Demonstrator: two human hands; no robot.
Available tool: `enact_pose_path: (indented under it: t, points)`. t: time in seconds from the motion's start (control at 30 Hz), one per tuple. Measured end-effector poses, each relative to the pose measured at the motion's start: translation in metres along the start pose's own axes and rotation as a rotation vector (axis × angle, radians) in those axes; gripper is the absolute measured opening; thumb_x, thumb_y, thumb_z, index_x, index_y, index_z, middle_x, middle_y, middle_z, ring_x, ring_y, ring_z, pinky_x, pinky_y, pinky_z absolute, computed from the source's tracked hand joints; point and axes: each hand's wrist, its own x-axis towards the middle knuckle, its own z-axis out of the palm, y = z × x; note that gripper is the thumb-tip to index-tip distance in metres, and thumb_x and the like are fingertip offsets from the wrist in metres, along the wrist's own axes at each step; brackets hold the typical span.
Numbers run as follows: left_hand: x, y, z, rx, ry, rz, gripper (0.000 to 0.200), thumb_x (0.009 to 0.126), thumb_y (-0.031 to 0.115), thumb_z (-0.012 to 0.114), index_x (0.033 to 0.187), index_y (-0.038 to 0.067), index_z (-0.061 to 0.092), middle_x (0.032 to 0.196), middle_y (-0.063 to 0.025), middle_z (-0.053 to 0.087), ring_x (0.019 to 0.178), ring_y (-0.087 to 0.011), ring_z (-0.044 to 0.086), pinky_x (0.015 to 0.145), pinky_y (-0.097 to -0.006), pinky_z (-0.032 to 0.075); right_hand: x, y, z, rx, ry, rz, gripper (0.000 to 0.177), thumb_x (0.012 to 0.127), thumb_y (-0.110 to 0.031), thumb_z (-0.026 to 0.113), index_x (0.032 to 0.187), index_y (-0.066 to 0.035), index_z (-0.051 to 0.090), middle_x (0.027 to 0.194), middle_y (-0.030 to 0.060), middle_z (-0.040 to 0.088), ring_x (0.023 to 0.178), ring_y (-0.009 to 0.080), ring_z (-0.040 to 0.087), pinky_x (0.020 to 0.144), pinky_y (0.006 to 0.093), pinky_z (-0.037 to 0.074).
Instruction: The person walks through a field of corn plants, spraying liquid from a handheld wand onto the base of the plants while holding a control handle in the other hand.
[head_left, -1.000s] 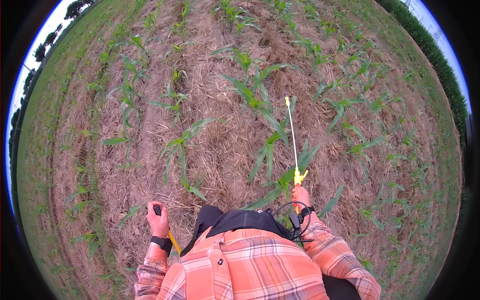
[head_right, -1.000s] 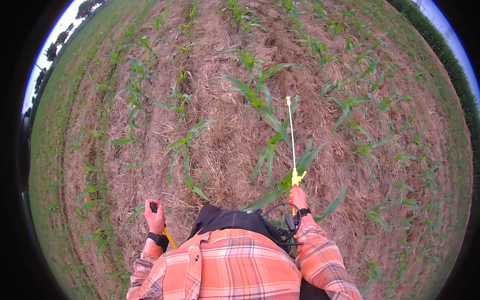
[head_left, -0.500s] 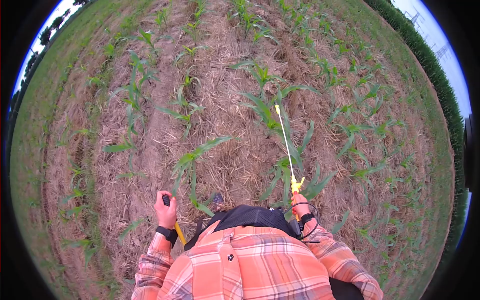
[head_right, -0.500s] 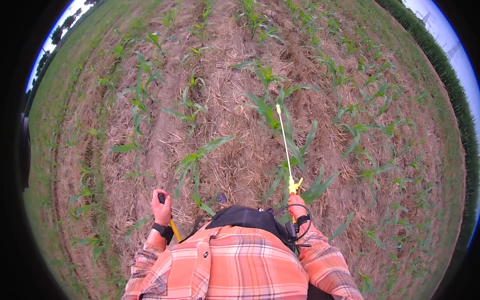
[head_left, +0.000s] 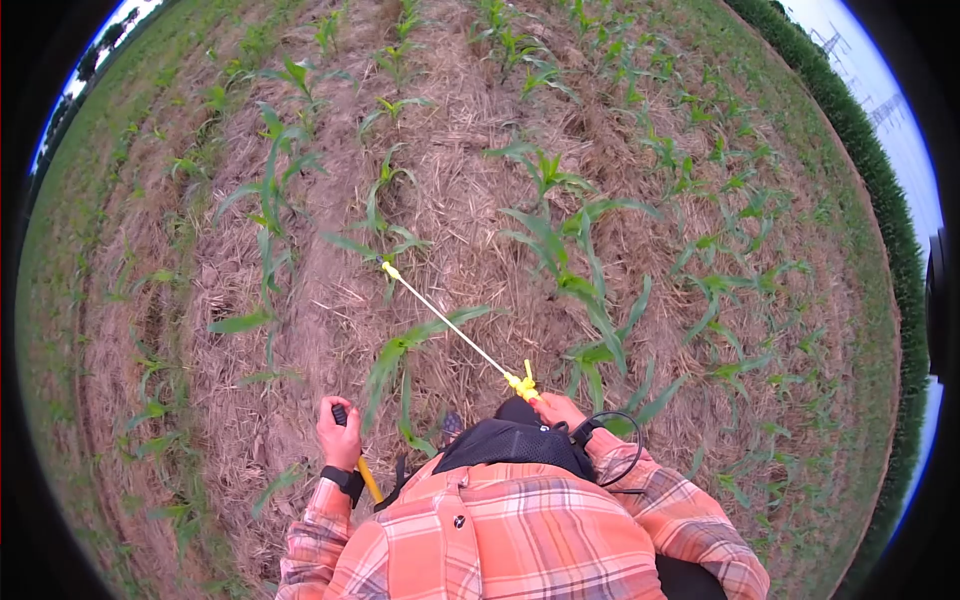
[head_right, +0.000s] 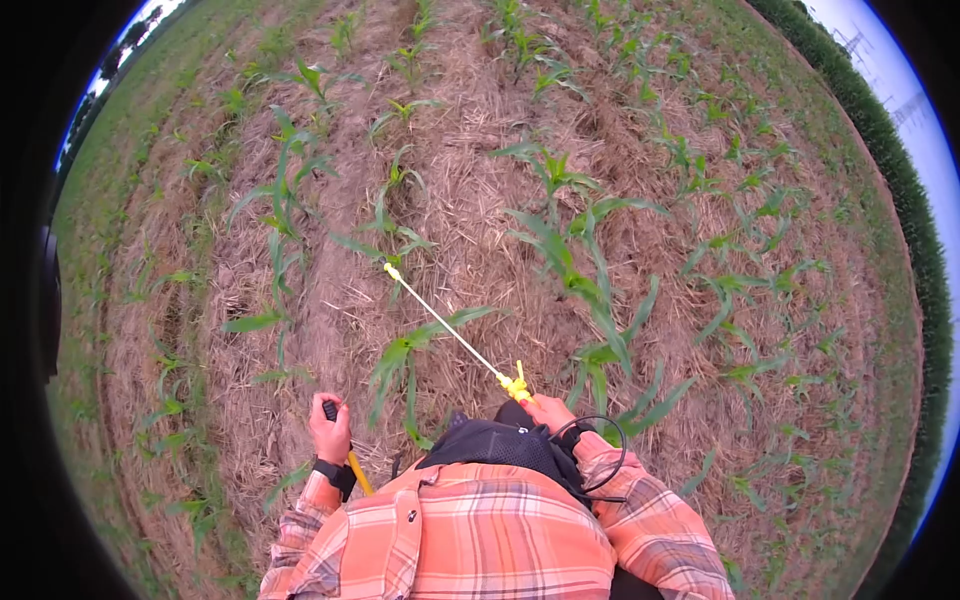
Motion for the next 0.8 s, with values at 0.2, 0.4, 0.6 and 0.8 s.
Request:
enact_pose_path:
  t: [0.2,0.4,0.6,0.8]
  points:
    - [0.026,0.005,0.009,-0.080,0.002,-0.062,0.011,0.071,0.005,0.053,0.078,0.005,0.045,0.057,0.0010,0.040,0.050,-0.0081,0.038,0.045,-0.0232,0.032,0.033,-0.034,-0.015,-0.146,-0.130,-0.006,0.039,0.083,-0.040,0.046,0.075,-0.003,0.051,0.057,0.0006,0.048,0.053,0.0089,0.043,0.048,0.0256,0.035]
    - [0.067,0.036,0.034,-0.038,0.045,-0.004,0.011,0.076,0.003,0.050,0.080,0.009,0.041,0.053,0.0040,0.037,0.037,-0.0034,0.035,0.032,-0.0184,0.027,0.100,-0.029,-0.052,-0.104,-0.020,-0.064,0.039,0.082,-0.042,0.046,0.075,-0.004,0.052,0.053,0.0002,0.049,0.048,0.0094,0.045,0.045,0.0253,0.035]
    - [0.111,0.085,0.077,-0.025,0.069,0.009,0.011,0.073,0.000,0.051,0.078,0.006,0.043,0.054,0.0035,0.039,0.042,-0.0044,0.035,0.038,-0.0207,0.027,0.142,-0.038,-0.119,0.009,0.108,0.028,0.035,0.083,-0.040,0.043,0.070,-0.008,0.048,0.049,-0.0014,0.043,0.036,0.0088,0.038,0.033,0.0243,0.030]
    - [0.143,0.119,0.110,0.028,0.050,0.031,0.011,0.072,0.000,0.051,0.079,0.005,0.043,0.055,0.0028,0.038,0.045,-0.0046,0.036,0.041,-0.0207,0.027,0.164,-0.044,-0.181,0.377,0.255,0.182,0.035,0.084,-0.040,0.040,0.073,-0.008,0.046,0.049,-0.0014,0.041,0.035,0.0081,0.036,0.031,0.0229,0.029]
